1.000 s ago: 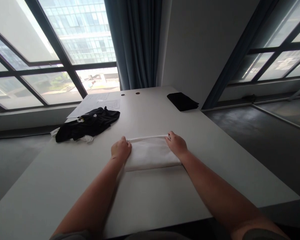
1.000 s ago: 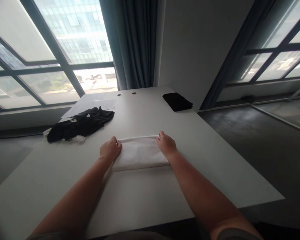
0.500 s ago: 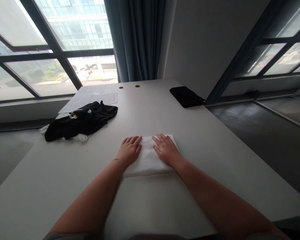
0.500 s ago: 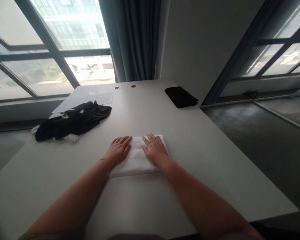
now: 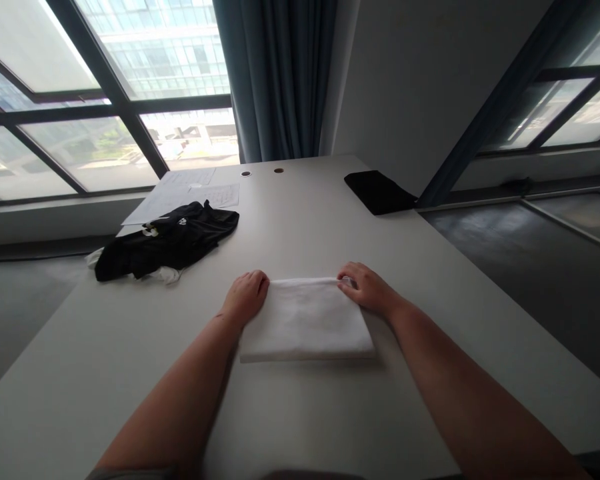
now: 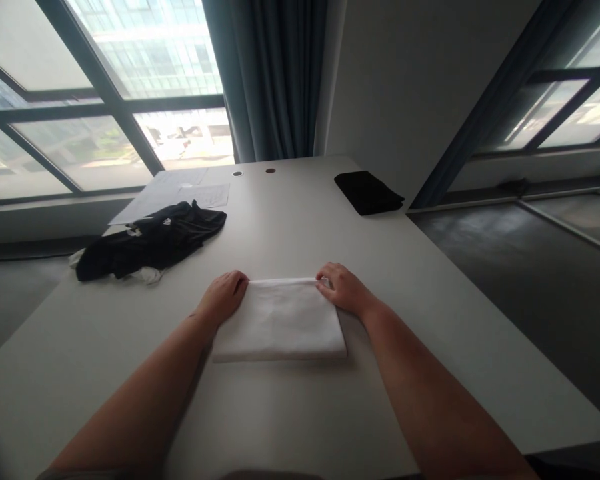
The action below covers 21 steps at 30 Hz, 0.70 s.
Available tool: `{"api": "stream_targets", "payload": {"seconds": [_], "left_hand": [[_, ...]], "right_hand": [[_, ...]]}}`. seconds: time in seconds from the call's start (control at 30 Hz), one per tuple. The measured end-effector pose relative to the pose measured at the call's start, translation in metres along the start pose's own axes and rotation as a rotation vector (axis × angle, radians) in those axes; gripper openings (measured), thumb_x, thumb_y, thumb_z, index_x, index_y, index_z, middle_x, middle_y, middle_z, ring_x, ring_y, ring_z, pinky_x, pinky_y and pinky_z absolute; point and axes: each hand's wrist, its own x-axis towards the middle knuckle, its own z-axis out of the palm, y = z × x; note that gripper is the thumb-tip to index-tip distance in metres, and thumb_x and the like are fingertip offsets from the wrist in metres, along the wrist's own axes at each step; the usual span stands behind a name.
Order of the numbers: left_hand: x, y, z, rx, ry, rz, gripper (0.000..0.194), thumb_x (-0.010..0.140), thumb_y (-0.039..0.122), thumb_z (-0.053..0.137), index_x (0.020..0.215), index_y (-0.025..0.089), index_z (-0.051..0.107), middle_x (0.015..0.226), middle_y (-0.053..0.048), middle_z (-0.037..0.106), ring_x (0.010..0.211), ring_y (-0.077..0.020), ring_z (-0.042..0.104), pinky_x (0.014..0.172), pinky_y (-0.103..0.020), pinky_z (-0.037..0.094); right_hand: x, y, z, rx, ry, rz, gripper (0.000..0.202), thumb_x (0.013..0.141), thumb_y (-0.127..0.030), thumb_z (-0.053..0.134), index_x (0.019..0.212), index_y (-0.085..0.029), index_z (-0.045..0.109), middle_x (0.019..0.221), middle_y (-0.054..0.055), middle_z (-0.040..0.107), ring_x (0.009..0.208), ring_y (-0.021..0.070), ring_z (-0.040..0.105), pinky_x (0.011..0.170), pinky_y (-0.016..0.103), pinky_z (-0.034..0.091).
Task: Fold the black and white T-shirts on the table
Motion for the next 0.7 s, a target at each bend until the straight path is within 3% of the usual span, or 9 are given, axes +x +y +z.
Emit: {"api": "stream_targets", "payload": {"seconds": [0.1, 0.33, 0.5, 0.7], "left_hand": [[-0.001, -0.003, -0.001, 0.027, 0.006, 0.010, 0.023, 0.105, 0.031, 0.043, 0.102, 0.021, 0.063, 0.104, -0.010, 0.074, 0.104, -0.0262, 0.067, 0.097, -0.039, 0.049], [0.003, -0.008, 0.000, 0.049, -0.028, -0.052, 0.023, 0.106, 0.033, 0.042, 0.105, 0.021, 0.062, 0.105, -0.011, 0.074, 0.102, -0.0268, 0.069, 0.092, -0.037, 0.050], [0.004, -0.020, -0.002, -0.039, -0.026, -0.056, 0.019, 0.102, 0.038, 0.050, 0.101, 0.023, 0.063, 0.103, -0.008, 0.074, 0.097, -0.0249, 0.068, 0.087, -0.034, 0.049], [0.010, -0.037, -0.004, -0.143, -0.034, -0.032, 0.026, 0.098, 0.046, 0.053, 0.091, 0.024, 0.063, 0.094, -0.005, 0.072, 0.083, -0.0210, 0.065, 0.077, -0.031, 0.047]], "right_hand": [[0.001, -0.002, 0.001, 0.040, 0.005, -0.027, 0.007, 0.093, -0.026, 0.059, 0.092, -0.020, 0.063, 0.098, 0.009, 0.067, 0.094, 0.0221, 0.060, 0.091, 0.034, 0.046], [0.007, -0.001, 0.011, 0.090, 0.074, 0.156, 0.012, 0.094, -0.030, 0.059, 0.092, -0.020, 0.064, 0.090, 0.005, 0.069, 0.082, 0.0187, 0.061, 0.079, 0.029, 0.044], [0.007, 0.001, 0.009, 0.066, 0.020, 0.201, 0.011, 0.091, -0.030, 0.065, 0.092, -0.020, 0.068, 0.091, 0.004, 0.070, 0.080, 0.0175, 0.060, 0.076, 0.028, 0.044], [0.006, 0.003, 0.003, -0.078, 0.007, 0.133, 0.014, 0.094, -0.025, 0.063, 0.089, -0.018, 0.074, 0.094, 0.007, 0.071, 0.091, 0.0208, 0.062, 0.088, 0.031, 0.045]]}}
